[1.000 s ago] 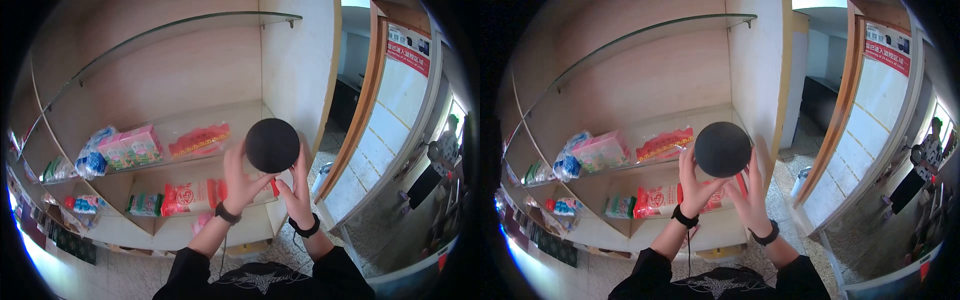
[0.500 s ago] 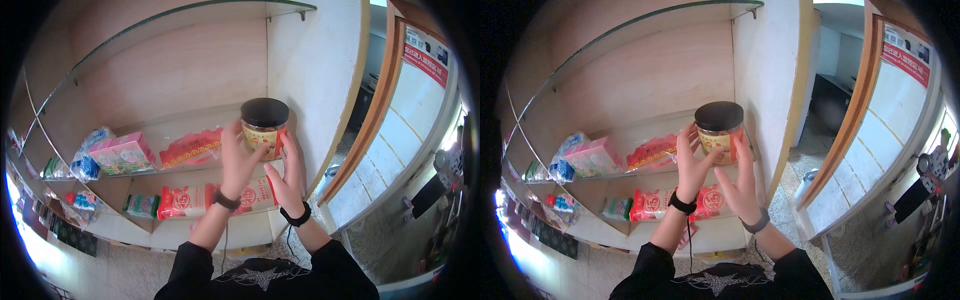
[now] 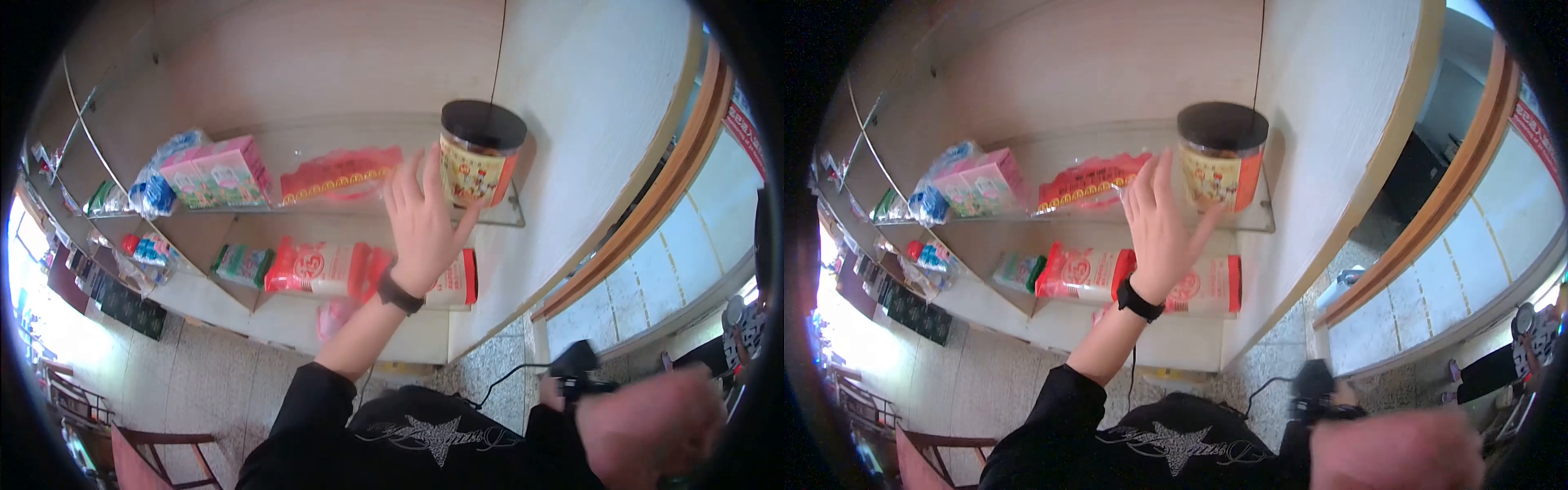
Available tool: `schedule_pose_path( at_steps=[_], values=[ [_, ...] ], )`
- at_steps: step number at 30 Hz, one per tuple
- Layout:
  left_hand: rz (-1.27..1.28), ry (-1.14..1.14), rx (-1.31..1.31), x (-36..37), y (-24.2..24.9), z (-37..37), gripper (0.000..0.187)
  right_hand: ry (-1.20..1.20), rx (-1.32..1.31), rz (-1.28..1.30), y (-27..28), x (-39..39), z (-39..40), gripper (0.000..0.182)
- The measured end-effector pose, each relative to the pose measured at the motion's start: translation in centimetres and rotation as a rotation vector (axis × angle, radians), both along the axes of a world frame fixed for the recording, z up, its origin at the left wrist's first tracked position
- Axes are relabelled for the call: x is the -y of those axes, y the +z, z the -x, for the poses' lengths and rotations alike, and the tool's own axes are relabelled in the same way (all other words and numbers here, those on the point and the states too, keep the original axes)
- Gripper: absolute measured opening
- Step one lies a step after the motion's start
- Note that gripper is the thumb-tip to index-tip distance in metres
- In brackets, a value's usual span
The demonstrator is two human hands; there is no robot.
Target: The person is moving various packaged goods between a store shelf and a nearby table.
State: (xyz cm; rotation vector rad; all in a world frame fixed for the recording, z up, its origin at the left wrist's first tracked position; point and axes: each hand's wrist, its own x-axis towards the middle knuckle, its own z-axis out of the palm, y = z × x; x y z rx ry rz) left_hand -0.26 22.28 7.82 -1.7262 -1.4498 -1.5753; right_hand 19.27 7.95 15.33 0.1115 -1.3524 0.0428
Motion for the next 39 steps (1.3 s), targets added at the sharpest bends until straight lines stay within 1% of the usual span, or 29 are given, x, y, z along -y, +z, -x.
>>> schedule_pose_path(
  at_steps=[2,3,5,6,9,12,14,17,27,30,31,32,33,36,37,38,39],
  values=[
    [0.057,0.148,-0.138,0.9,-0.7,0.4,0.069,-0.111,-0.165,-0.242,1.3,1.8,-1.9,0.05],
    [0.082,0.15,-0.145,1.0,-1.3,0.5,0.069,-0.109,-0.17,-0.217,1.7,2.5,-3.2,0.05],
    [0.236,0.115,-0.17,1.0,-2.3,0.9,0.062,-0.634,-0.032,-0.137,1.9,3.3,-5.3,0.038],
    [0.249,0.125,-0.17,1.0,-2.5,1.0,0.062,-0.621,-0.018,-0.135,2.1,3.4,-5.7,0.038],
    [0.204,0.167,-0.243,1.2,-2.6,1.3,0.059,-0.353,-0.042,-0.193,2.3,2.6,-5.6,0.036],
    [0.224,0.195,-0.245,1.8,-2.8,1.4,0.06,-0.277,-0.041,-0.215,2.5,2.3,-5.8,0.035],
    [0.178,0.178,-0.219,2.0,-3.1,1.3,0.062,-0.224,-0.046,-0.227,2.5,2.0,-6.0,0.033],
    [0.12,0.213,-0.224,2.4,-3.0,0.9,0.064,-0.164,-0.05,-0.239,2.5,1.5,-6.2,0.032],
    [0.173,0.237,-0.132,5.8,-3.7,0.1,0.068,0.036,-0.06,-0.249,1.8,-0.7,-6.4,0.026],
    [0.175,0.263,-0.113,7.9,-4.8,0.1,0.067,0.154,-0.06,-0.25,1.6,-1.9,-5.2,0.025],
    [0.189,0.231,-0.079,8.9,-5.4,0.2,0.067,0.251,-0.127,-0.24,1.3,-2.1,-4.1,0.033],
    [0.203,0.2,-0.046,10.0,-6.0,0.3,0.067,0.349,-0.194,-0.226,0.8,-2.5,-3.2,0.051],
    [0.197,0.231,-0.035,10.9,-6.5,0.5,0.067,0.382,-0.189,-0.229,-0.1,-3.0,-2.7,0.051],
    [0.228,0.256,-0.012,13.6,-8.2,1.7,0.068,0.616,-0.374,0.349,-5.5,-4.1,-0.9,0.047],
    [0.292,0.26,-0.005,14.3,-9.0,2.4,0.068,0.789,-0.139,0.326,-7.5,-5.6,-0.4,0.053],
    [0.36,0.264,-0.001,15.1,-9.7,3.1,0.068,0.441,-0.425,0.576,-7.4,-4.7,3.7,0.034],
    [0.344,0.292,-0.002,16.0,-10.1,3.8,0.068,0.283,-0.313,0.809,-9.6,-5.1,4.0,0.042]
  ],
)
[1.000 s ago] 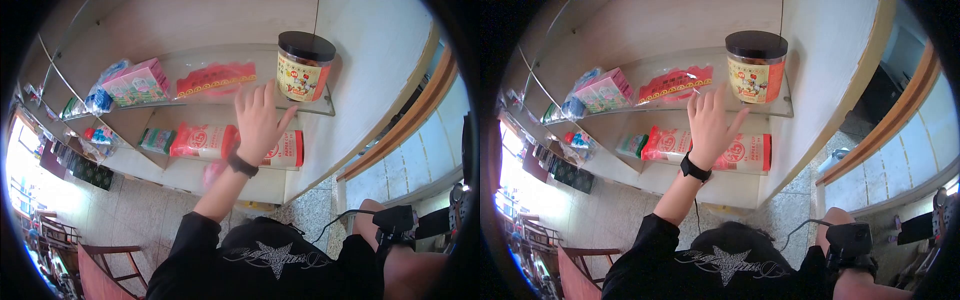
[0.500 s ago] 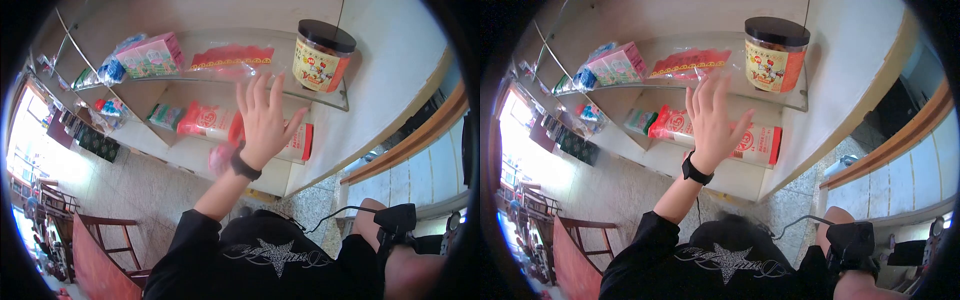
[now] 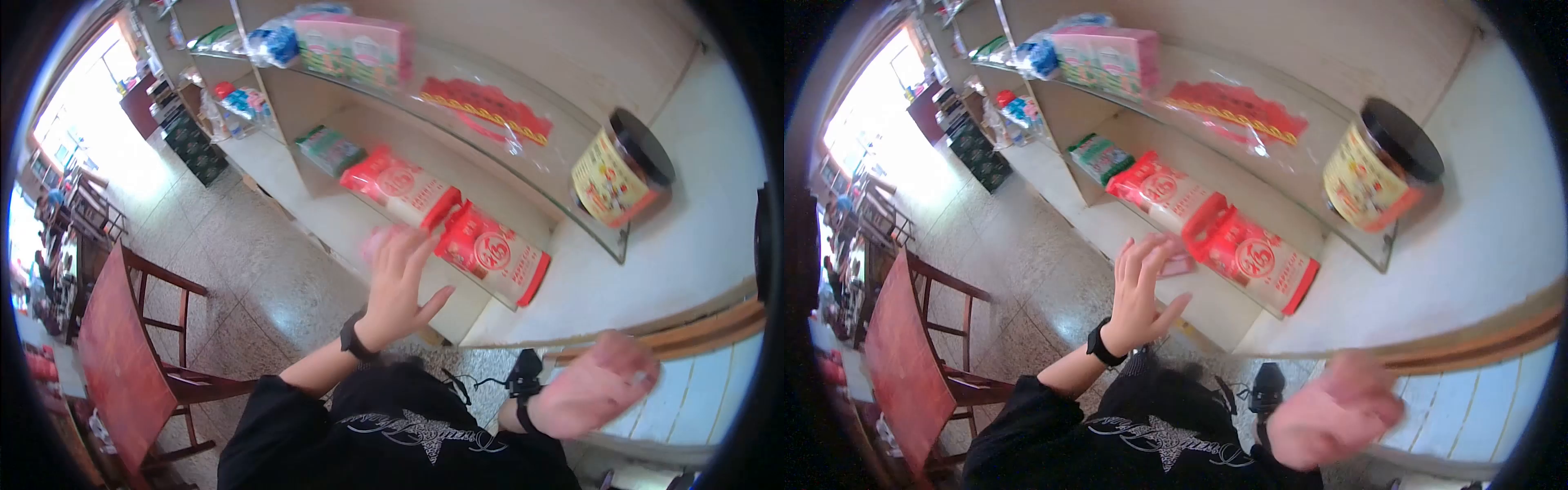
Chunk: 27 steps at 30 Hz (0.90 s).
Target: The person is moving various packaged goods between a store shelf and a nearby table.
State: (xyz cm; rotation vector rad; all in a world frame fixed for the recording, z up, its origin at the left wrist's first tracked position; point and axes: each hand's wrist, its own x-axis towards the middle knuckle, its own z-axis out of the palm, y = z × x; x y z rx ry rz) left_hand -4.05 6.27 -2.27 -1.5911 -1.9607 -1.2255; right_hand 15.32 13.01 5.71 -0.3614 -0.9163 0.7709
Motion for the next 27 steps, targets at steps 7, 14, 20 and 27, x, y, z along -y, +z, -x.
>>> schedule_pose_path(
  at_steps=[7,14,20,27],
  values=[
    [0.084,-0.003,0.12,8.3,-2.1,5.1,0.063,0.578,0.676,-0.217,-4.4,-0.3,8.9,0.054],
    [0.177,0.137,0.221,17.4,-4.8,12.9,0.051,0.794,0.956,-0.188,-9.6,2.3,20.0,0.036],
    [0.082,0.459,0.358,26.7,-4.1,19.8,0.036,1.0,1.097,-0.023,-12.5,9.9,32.2,0.017],
    [0.157,0.553,0.38,35.2,-3.0,26.1,0.031,1.204,1.089,-0.301,-10.7,18.5,43.8,0.015]
  ],
)
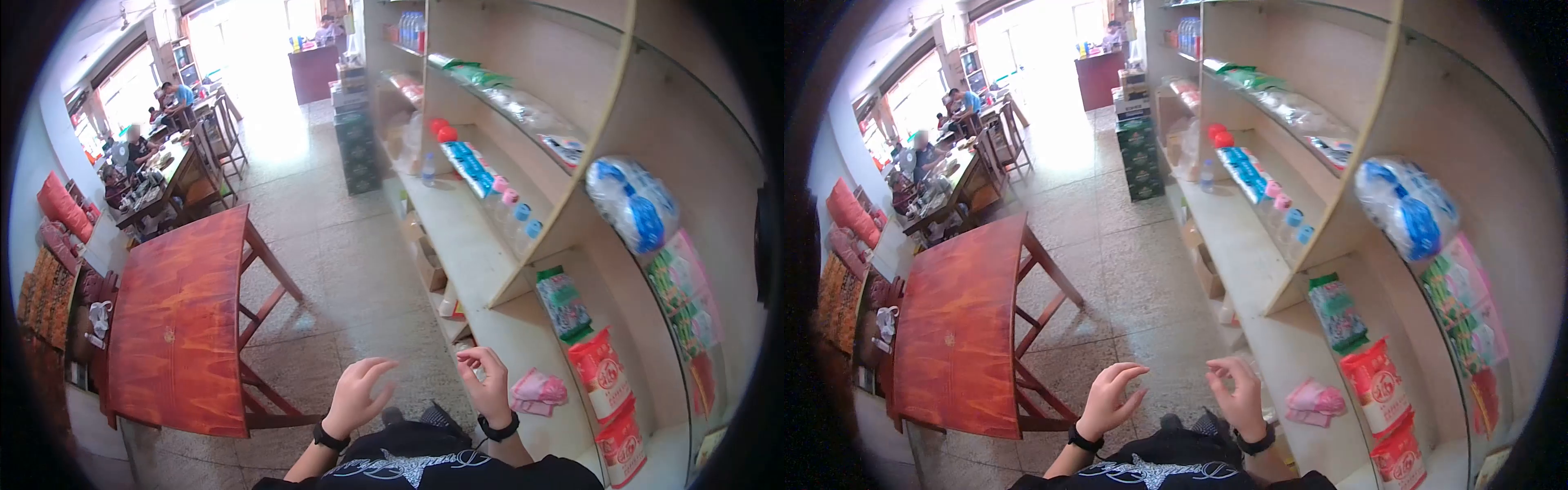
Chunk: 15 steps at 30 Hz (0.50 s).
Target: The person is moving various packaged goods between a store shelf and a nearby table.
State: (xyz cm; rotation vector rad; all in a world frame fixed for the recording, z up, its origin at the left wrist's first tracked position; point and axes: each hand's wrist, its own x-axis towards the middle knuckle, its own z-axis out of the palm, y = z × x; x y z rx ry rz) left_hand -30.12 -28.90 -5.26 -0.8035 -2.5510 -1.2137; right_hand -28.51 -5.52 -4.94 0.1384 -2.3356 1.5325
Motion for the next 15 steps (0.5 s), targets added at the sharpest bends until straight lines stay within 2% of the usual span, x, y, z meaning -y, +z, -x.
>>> schedule_pose_path(
  at_steps=[6,9,15],
  values=[
    [-0.081,0.133,0.115,1.8,-1.2,4.8,0.033,0.006,0.048,-0.026,-1.6,1.8,7.1,0.015],
    [-0.089,0.099,0.14,1.9,-1.6,9.0,0.036,0.007,0.079,-0.03,-2.1,1.7,11.4,0.014],
    [-0.091,0.068,-0.001,0.4,0.5,20.1,0.039,0.041,-0.008,-0.067,-0.9,1.0,22.7,0.013]
  ],
)
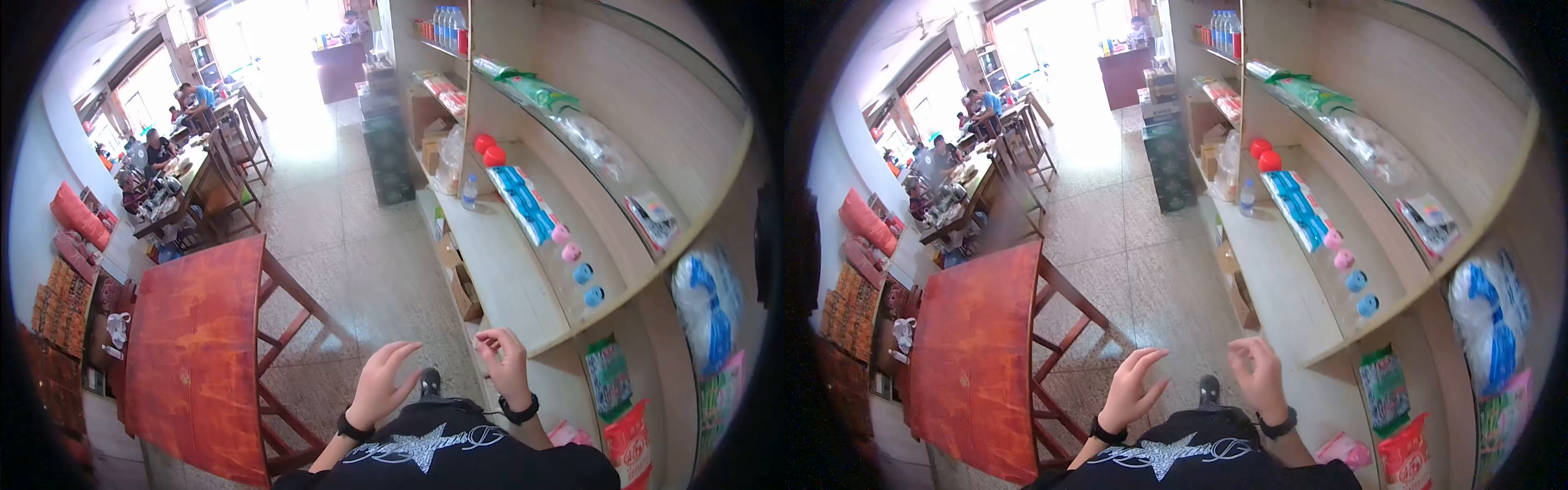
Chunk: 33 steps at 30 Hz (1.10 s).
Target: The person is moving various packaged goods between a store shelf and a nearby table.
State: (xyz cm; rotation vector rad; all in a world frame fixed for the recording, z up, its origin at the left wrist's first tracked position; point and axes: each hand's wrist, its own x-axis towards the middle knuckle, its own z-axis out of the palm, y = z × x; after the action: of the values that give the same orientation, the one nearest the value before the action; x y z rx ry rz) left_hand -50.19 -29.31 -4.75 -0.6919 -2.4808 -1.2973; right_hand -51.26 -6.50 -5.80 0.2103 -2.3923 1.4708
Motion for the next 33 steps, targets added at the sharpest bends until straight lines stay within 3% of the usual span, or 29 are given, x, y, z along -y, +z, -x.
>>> schedule_pose_path(
  at_steps=[8,15,26,33],
  values=[
    [0.048,0.153,-0.005,0.9,1.2,11.0,0.04,0.145,-0.086,-0.064,2.6,0.7,14.4,0.013],
    [0.004,0.25,0.139,3.9,-2.6,17.3,0.038,0.265,-0.005,0.012,2.6,3.7,21.4,0.014],
    [0.002,0.14,0.039,12.5,-1.8,36.4,0.041,0.061,0.039,0.025,1.5,11.1,36.1,0.015],
    [0.025,0.101,0.033,18.5,-0.7,46.3,0.042,0.029,0.058,0.037,1.3,18.0,44.9,0.029]
  ],
)
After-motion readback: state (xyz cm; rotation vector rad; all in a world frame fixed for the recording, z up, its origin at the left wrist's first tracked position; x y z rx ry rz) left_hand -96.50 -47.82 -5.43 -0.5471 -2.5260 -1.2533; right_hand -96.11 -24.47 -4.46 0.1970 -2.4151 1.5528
